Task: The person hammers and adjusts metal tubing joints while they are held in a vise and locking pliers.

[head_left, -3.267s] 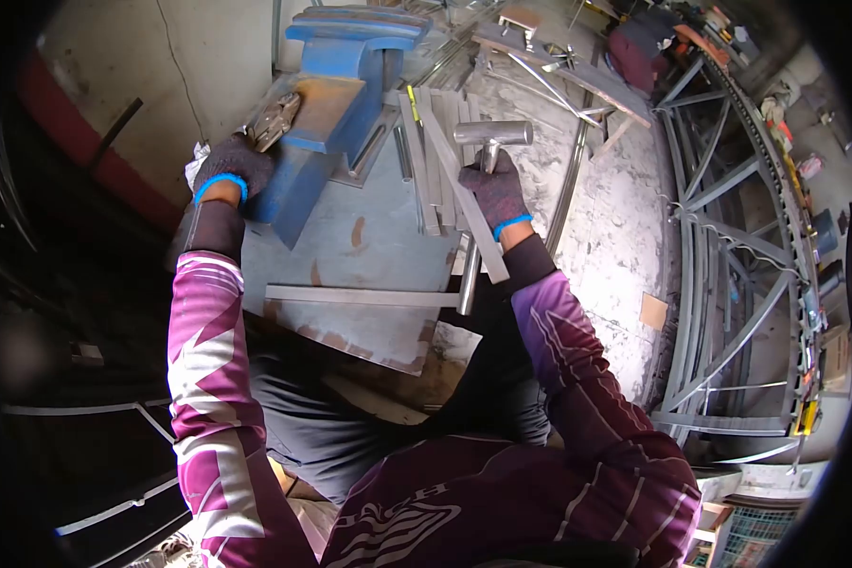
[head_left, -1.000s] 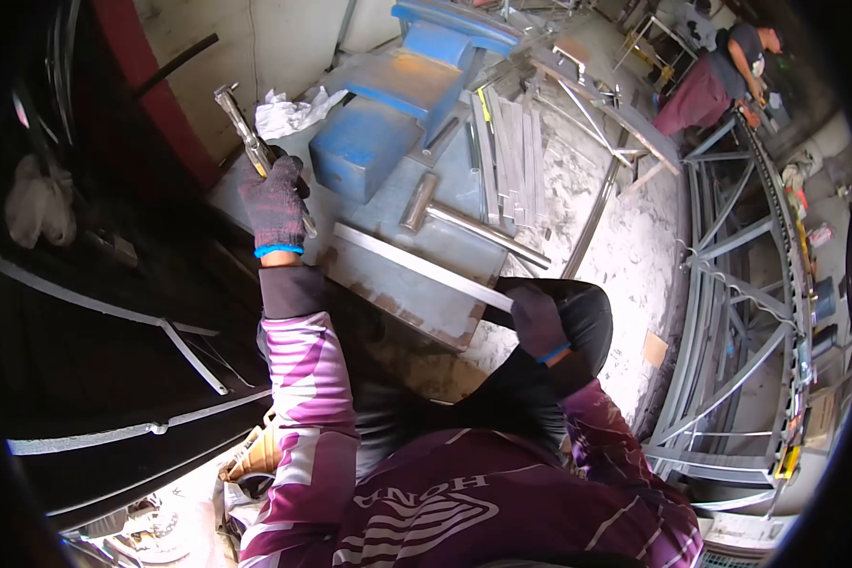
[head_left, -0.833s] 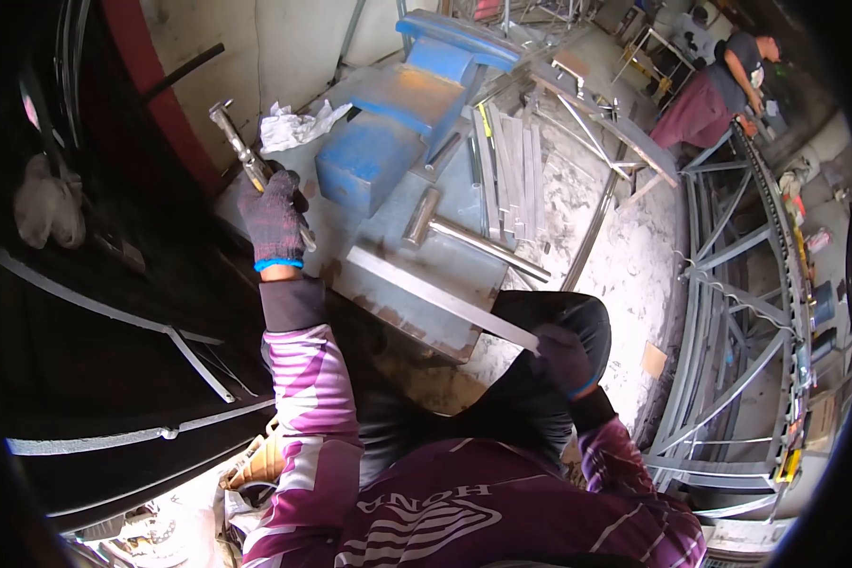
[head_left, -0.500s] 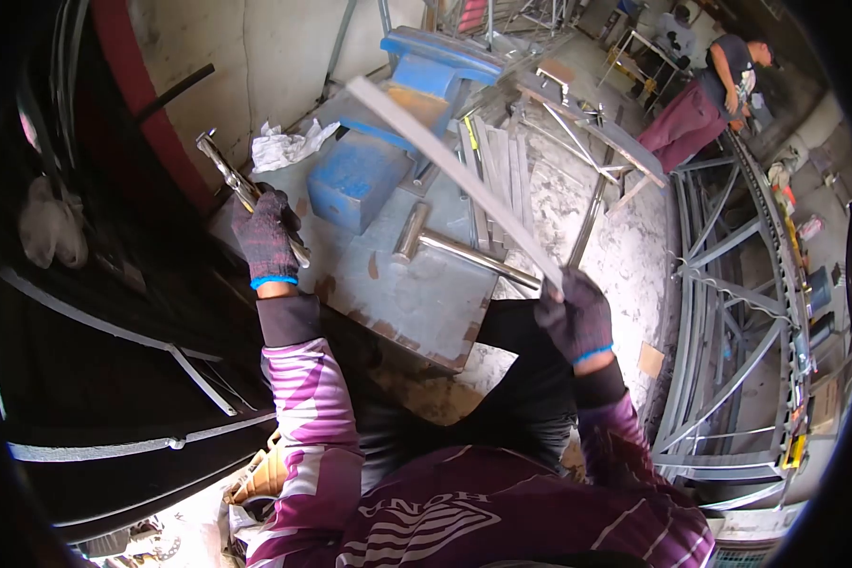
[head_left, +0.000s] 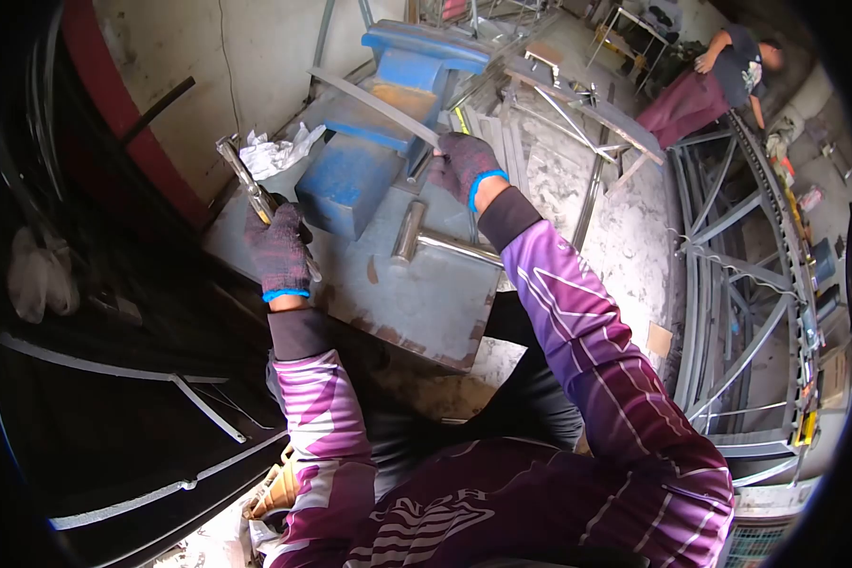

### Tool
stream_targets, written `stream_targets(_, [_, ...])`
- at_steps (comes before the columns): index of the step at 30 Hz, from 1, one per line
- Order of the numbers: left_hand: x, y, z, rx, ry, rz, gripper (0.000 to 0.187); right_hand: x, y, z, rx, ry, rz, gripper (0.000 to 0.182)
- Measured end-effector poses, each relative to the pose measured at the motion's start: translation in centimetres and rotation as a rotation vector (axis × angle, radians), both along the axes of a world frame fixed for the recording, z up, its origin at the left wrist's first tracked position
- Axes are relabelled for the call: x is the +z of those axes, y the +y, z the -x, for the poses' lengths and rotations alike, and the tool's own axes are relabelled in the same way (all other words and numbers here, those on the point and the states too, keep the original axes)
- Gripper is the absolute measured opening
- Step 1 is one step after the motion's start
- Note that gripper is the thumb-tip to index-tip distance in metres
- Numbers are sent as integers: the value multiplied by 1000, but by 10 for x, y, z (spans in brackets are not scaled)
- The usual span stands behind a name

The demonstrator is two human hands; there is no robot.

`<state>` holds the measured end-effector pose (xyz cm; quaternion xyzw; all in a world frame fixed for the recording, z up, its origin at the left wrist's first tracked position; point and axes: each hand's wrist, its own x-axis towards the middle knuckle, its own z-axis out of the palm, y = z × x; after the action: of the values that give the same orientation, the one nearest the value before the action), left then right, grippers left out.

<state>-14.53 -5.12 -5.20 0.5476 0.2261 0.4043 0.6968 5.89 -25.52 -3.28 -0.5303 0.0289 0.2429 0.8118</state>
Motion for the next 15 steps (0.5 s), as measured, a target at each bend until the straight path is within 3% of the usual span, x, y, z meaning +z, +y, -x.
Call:
stream_targets(2, [-4, -2, -3, -15, -2, 1, 10, -8, 3, -12, 80, 2, -15, 6])
stream_targets(4, [-5, -6, -4, -33, -5, -23, 10, 0, 7, -14, 89, -142, 128, 11])
stream_targets(8, [-1, -12, -3, -29, 69, -119, 10, 8, -1, -2, 93, -241, 72, 16])
stream_targets(10, [0, -14, -4, -44, 89, -195, 11, -4, -5, -1, -129, -500, 153, 18])
stream_targets(15, [0, -22, -6, -72, 113, -182, 18, -37, -1, -15, -145, -789, 346, 21])
